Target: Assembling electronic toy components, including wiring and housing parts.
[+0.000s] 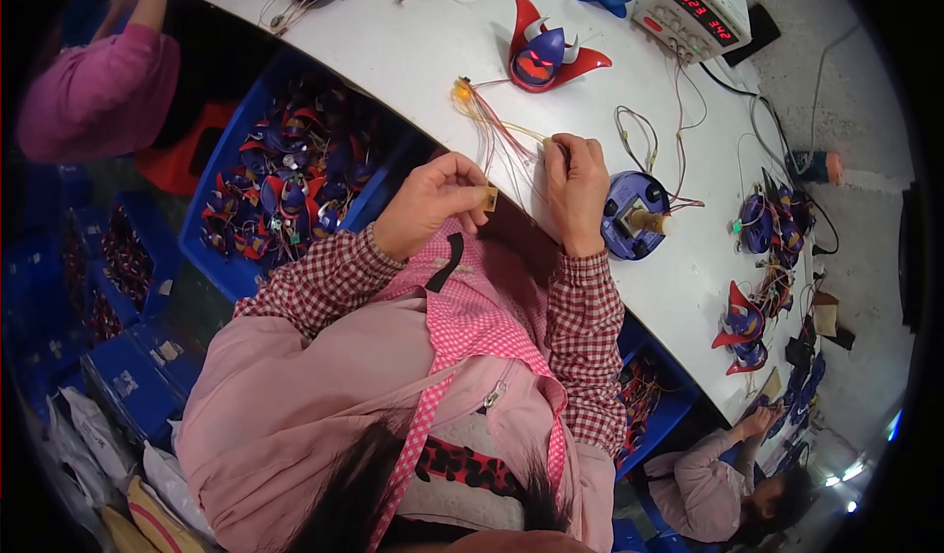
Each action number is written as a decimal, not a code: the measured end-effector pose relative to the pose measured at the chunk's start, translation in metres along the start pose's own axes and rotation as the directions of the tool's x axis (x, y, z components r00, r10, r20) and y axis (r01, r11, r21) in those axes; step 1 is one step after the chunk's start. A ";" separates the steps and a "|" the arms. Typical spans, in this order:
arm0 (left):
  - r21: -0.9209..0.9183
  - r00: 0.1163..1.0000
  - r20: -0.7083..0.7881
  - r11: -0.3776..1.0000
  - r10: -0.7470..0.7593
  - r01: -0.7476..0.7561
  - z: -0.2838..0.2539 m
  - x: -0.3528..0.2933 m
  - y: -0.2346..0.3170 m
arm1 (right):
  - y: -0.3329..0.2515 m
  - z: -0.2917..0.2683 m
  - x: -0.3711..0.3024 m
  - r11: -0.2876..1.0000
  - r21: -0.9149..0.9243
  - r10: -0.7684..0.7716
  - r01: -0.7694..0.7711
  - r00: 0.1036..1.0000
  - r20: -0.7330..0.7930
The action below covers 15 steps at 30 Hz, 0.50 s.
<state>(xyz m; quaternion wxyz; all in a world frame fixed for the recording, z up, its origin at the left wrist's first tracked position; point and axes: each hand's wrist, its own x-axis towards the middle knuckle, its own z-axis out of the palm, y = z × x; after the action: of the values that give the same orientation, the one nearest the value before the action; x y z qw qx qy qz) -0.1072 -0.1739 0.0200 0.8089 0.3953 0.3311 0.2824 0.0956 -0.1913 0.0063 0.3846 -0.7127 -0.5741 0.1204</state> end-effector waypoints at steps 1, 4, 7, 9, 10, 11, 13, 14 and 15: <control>-0.005 1.000 0.001 1.000 0.001 -0.001 0.000 0.000 0.000 | 0.000 0.000 0.000 1.000 0.000 0.000 0.000 1.000 -0.003; -0.015 1.000 -0.005 1.000 -0.002 0.002 0.003 0.002 0.001 | 0.001 0.001 0.000 1.000 0.002 -0.006 0.006 1.000 -0.006; -0.025 1.000 -0.001 1.000 0.000 0.000 0.004 0.003 -0.001 | 0.003 0.001 0.000 1.000 0.000 -0.022 0.022 1.000 -0.016; -0.036 1.000 0.017 0.999 0.006 -0.006 0.004 0.003 -0.002 | 0.003 0.002 0.000 0.999 -0.016 -0.030 0.030 0.999 -0.021; -0.035 1.000 0.014 0.999 0.005 -0.004 0.003 0.003 -0.003 | 0.003 0.003 -0.001 0.999 -0.025 -0.034 0.033 0.999 -0.024; -0.039 1.000 0.016 0.999 0.007 -0.006 0.003 0.003 -0.003 | 0.003 0.003 -0.001 0.999 -0.024 -0.033 0.033 0.999 -0.022; -0.044 1.000 0.023 0.999 0.011 -0.010 0.003 0.004 -0.005 | 0.003 0.002 -0.001 0.999 -0.025 -0.031 0.030 0.999 -0.032; -0.044 1.000 0.022 0.999 0.009 -0.008 0.003 0.005 -0.006 | 0.003 0.002 -0.002 0.999 -0.026 -0.029 0.028 0.999 -0.038; -0.048 1.000 0.020 0.999 0.007 -0.006 0.004 0.005 -0.007 | 0.003 0.002 -0.002 0.999 -0.024 -0.027 0.026 0.999 -0.038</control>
<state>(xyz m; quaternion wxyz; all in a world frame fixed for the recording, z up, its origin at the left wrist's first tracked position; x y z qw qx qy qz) -0.0998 -0.1756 0.0142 0.8204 0.3798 0.3149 0.2890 0.0959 -0.1925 0.0025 0.3885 -0.7118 -0.5774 0.0949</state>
